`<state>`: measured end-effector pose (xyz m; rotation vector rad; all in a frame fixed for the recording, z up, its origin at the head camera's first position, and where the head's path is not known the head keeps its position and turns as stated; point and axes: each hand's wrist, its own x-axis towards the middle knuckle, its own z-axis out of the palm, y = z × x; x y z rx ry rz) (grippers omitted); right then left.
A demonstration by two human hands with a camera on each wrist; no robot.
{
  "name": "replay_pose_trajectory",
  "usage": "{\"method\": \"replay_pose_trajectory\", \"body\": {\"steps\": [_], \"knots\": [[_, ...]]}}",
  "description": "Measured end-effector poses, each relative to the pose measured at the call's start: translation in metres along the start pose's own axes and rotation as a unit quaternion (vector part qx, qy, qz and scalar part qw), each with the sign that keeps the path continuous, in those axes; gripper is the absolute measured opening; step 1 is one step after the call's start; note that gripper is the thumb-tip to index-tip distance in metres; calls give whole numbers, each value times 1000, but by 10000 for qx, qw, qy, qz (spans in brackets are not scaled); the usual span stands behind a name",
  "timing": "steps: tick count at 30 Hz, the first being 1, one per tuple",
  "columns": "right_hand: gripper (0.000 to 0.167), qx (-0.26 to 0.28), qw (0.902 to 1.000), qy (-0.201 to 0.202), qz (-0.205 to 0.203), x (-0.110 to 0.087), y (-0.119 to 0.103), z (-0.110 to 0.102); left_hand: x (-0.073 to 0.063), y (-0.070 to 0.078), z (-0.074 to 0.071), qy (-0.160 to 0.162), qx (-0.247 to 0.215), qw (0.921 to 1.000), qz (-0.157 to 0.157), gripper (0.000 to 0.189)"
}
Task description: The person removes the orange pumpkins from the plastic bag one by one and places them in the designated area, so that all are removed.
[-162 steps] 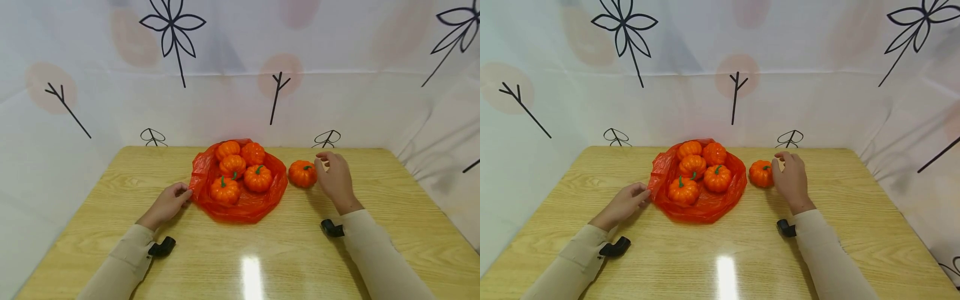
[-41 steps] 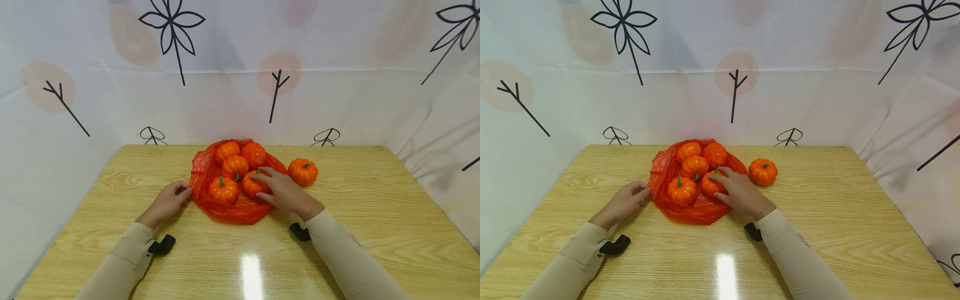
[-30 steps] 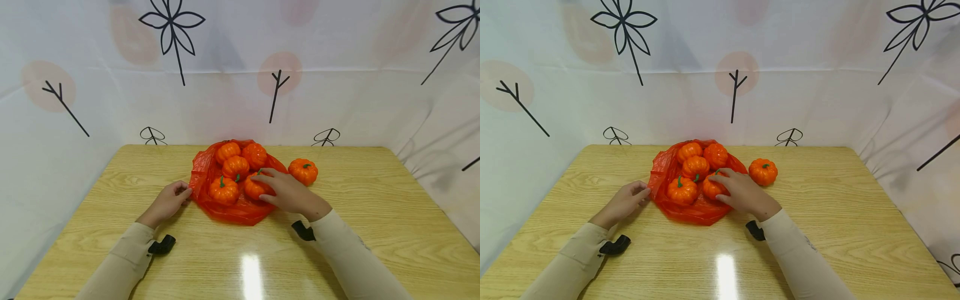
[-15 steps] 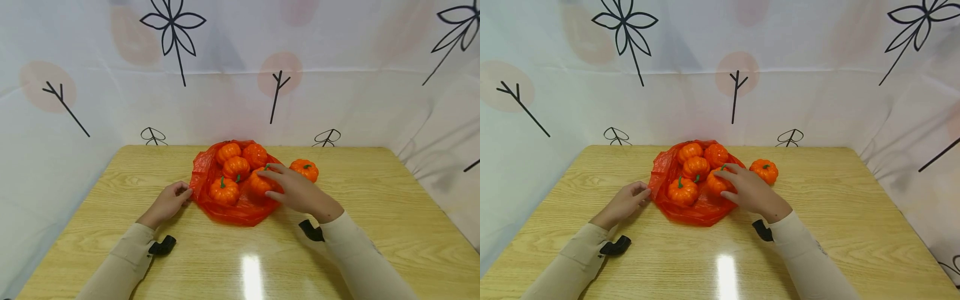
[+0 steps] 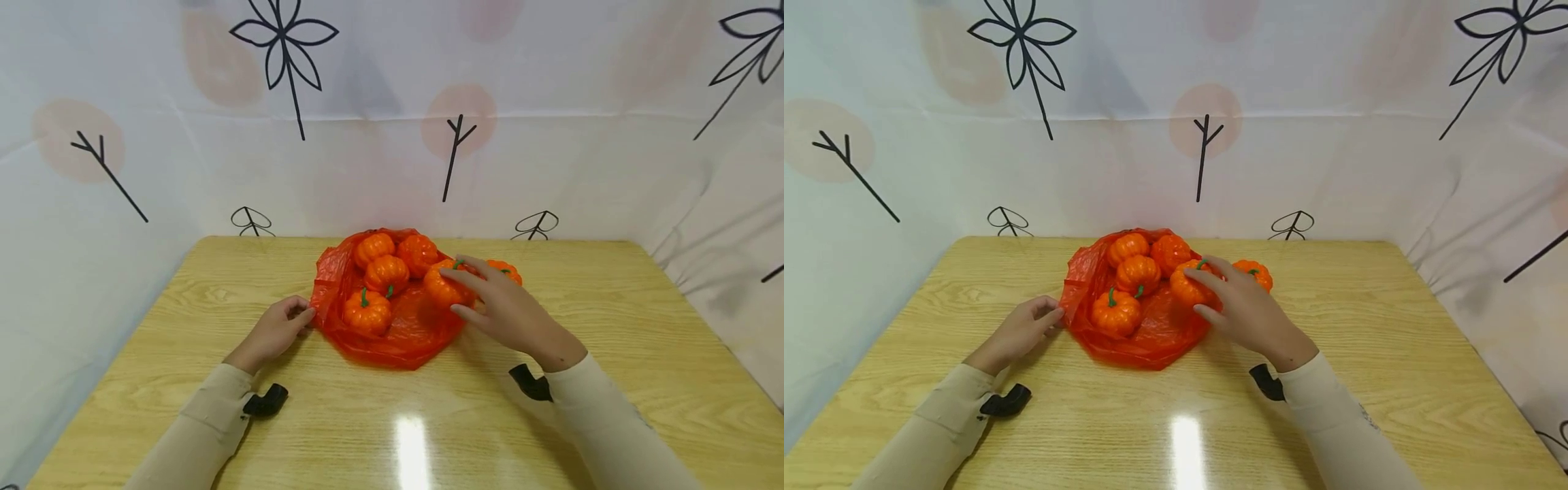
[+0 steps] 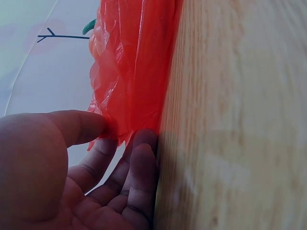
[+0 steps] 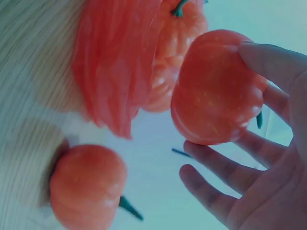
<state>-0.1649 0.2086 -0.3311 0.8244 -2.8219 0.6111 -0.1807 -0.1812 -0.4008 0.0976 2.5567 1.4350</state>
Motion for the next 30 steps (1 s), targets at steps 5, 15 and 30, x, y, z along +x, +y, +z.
{"method": "replay_pose_trajectory", "body": {"steps": [5,15,30], "knots": [[57,-34,9997,255,-11,-7,12,-4,1,0,0,5,6,10000,-16,20],[54,-163,9977,643,123,-11,28,-16,1,-2,-2,7,69,10000,-36,20],[55,-281,9909,918,939,-12,46,-21,3,-2,-1,-29,129,9999,16,20]]}}
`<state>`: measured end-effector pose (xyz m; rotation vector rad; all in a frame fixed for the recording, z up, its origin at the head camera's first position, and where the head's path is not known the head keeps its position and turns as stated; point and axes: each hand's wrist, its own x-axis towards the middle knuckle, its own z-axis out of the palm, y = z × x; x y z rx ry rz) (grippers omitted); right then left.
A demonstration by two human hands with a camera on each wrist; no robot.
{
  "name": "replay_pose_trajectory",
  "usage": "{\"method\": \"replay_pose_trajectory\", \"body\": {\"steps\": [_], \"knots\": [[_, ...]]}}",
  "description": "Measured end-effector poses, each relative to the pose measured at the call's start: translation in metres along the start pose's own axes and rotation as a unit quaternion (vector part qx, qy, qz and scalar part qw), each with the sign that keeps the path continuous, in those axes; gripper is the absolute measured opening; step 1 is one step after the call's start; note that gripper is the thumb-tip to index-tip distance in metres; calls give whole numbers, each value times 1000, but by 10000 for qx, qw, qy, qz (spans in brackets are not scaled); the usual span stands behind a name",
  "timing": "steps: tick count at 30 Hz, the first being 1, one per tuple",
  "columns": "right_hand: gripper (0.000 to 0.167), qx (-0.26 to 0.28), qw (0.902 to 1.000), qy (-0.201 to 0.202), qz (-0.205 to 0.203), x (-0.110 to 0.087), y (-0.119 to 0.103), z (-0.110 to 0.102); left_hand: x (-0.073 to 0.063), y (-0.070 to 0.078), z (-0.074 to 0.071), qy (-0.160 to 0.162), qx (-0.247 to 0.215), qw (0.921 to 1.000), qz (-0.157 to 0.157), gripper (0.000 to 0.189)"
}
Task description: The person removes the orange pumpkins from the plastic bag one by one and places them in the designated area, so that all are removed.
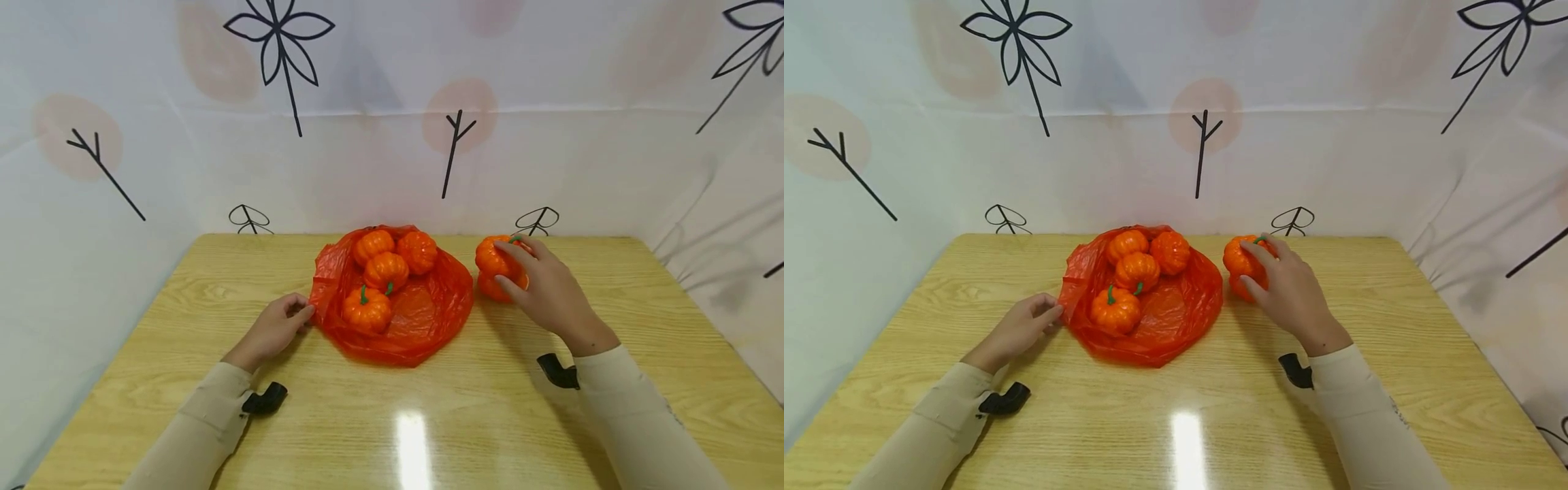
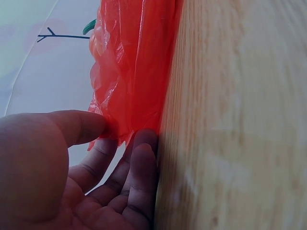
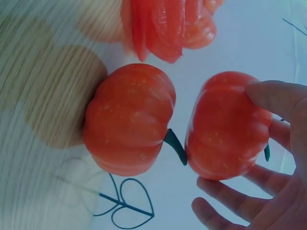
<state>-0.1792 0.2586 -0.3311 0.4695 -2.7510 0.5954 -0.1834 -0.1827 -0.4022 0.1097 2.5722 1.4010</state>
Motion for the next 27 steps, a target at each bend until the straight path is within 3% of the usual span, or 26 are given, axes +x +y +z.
{"method": "replay_pose_trajectory", "body": {"steps": [17,27], "knots": [[50,130,9960,859,190,1,8,-5,-1,3,-1,1,14,10000,-64,20],[53,148,9938,810,746,1,16,-8,-2,4,-1,-12,-12,10000,-58,21]]}}
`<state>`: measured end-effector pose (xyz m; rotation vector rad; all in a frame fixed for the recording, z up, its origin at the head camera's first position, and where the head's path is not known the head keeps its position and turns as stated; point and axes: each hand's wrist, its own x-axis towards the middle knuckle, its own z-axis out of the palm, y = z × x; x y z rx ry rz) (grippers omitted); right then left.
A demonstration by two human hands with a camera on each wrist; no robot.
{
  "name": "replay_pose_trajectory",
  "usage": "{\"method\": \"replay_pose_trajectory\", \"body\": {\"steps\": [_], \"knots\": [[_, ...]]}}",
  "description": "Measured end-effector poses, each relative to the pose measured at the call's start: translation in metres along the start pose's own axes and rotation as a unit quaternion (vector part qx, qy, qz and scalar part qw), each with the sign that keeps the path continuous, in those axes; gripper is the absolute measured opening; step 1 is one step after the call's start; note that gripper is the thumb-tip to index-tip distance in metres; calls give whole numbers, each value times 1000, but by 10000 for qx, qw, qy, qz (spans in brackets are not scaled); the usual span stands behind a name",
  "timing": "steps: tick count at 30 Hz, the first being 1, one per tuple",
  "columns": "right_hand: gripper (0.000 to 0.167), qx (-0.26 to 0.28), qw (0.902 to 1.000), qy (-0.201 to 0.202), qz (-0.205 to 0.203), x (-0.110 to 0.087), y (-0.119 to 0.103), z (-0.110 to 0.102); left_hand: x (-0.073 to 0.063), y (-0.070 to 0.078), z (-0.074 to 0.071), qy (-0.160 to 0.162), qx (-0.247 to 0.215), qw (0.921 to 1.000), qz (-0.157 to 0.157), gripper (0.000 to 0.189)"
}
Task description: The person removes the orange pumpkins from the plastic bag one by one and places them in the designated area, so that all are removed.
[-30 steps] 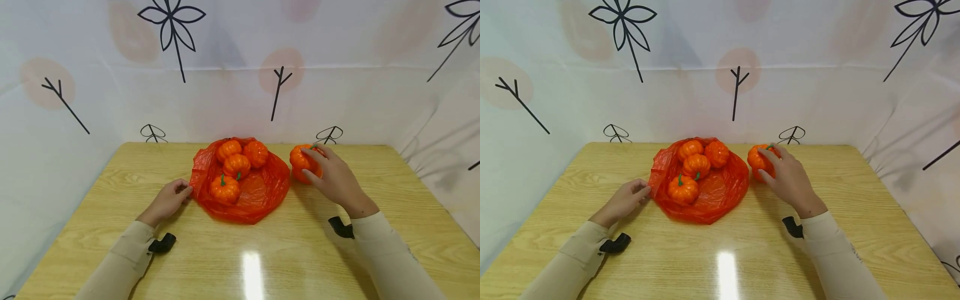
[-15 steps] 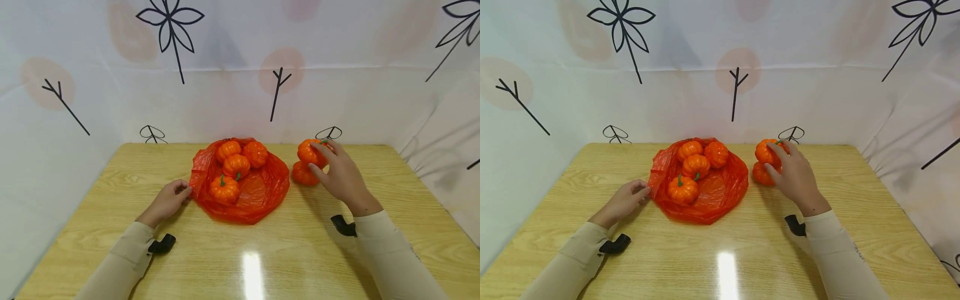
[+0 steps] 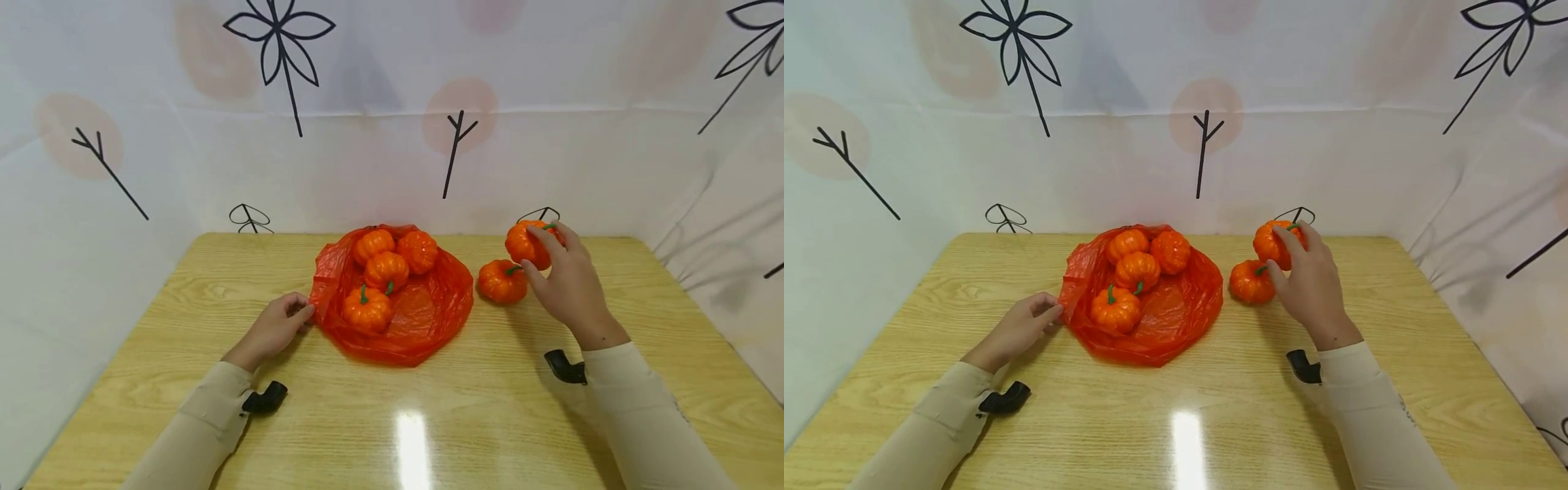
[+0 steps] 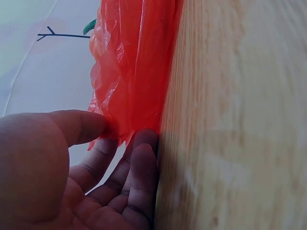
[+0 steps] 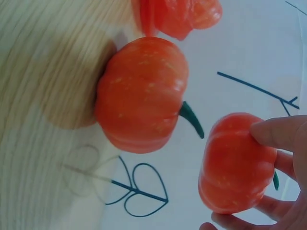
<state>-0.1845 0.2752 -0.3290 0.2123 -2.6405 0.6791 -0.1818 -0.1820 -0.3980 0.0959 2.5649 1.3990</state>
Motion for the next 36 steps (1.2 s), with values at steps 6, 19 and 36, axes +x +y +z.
{"method": "replay_pose_trajectory", "body": {"steps": [6,19,36], "knots": [[52,56,9998,144,106,3,9,1,1,2,0,47,67,10000,30,21],[53,-143,9964,-475,686,5,31,8,2,-1,-1,48,91,9999,-55,21],[57,-291,9847,-1345,1066,4,49,16,2,-3,1,12,17,10000,-47,21]]}}
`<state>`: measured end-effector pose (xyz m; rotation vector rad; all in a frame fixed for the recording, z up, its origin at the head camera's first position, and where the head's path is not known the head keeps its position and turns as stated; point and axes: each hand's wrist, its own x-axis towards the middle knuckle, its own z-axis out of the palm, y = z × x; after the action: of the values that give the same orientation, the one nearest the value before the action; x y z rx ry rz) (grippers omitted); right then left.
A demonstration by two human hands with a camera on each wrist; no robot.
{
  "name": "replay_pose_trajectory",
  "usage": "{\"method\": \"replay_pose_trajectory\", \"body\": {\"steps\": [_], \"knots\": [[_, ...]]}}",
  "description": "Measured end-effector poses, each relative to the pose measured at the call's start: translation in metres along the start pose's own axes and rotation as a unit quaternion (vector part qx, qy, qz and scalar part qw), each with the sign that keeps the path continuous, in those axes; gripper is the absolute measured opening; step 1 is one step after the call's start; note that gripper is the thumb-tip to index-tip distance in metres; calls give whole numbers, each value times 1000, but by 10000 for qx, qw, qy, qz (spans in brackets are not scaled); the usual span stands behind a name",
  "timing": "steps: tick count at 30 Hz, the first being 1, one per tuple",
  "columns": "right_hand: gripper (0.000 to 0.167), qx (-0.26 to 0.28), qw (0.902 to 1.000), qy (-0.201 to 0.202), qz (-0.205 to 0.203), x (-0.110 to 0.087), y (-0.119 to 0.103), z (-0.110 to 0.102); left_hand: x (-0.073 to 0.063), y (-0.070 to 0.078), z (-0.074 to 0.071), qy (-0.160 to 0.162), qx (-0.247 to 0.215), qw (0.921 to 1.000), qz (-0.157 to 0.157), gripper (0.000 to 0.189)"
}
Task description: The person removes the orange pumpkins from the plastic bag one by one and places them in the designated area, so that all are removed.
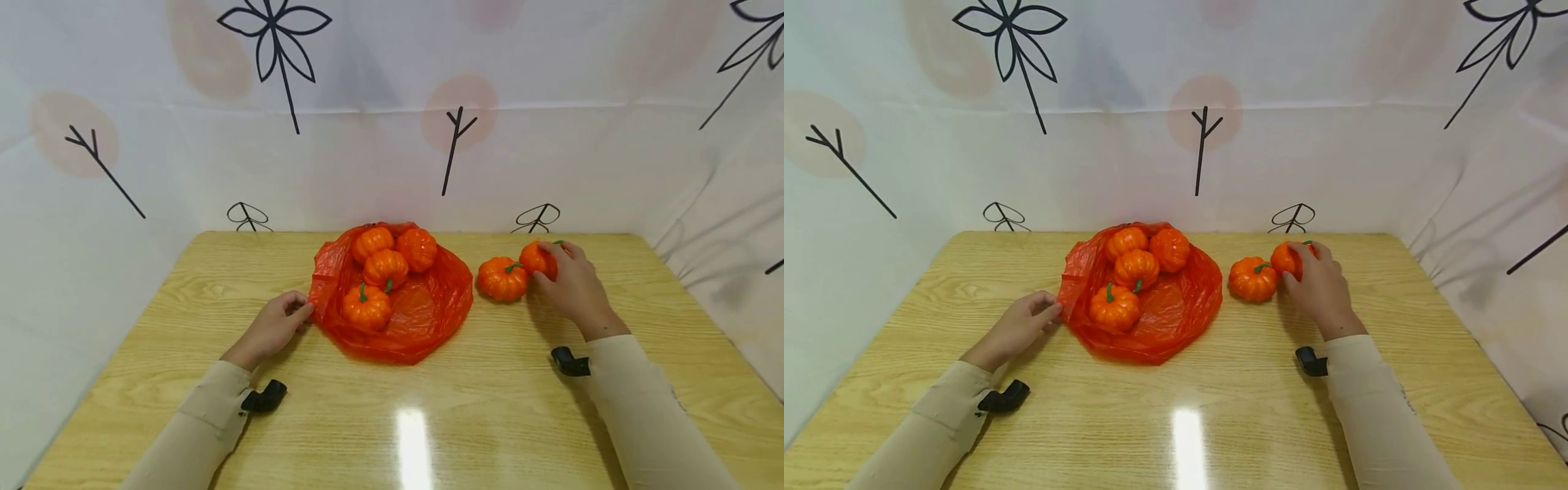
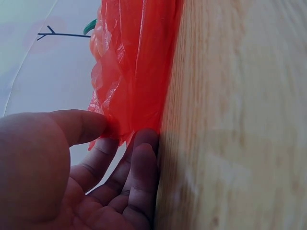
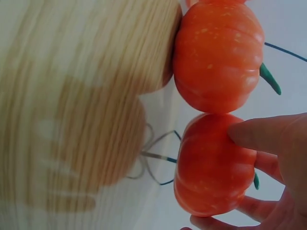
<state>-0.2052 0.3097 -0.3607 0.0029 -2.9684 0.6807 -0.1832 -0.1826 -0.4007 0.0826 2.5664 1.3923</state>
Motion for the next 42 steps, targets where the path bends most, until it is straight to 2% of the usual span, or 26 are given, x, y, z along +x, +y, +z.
{"method": "replay_pose_trajectory", "body": {"steps": [10,19,28,35,42], "knots": [[57,-142,9997,-208,7,3,6,2,-1,3,-2,9,6,10000,69,24],[57,-180,9989,-431,23,4,7,5,-2,1,-1,-3,-36,10000,-51,22],[57,-193,9989,-423,-6,3,7,5,-2,4,-2,0,-19,10000,62,24],[57,-186,9984,-528,-29,1,5,7,-4,3,-1,-22,-48,10000,-68,22],[56,-74,9992,-362,-160,1,4,8,-2,3,-1,-17,-31,10000,55,22]]}}
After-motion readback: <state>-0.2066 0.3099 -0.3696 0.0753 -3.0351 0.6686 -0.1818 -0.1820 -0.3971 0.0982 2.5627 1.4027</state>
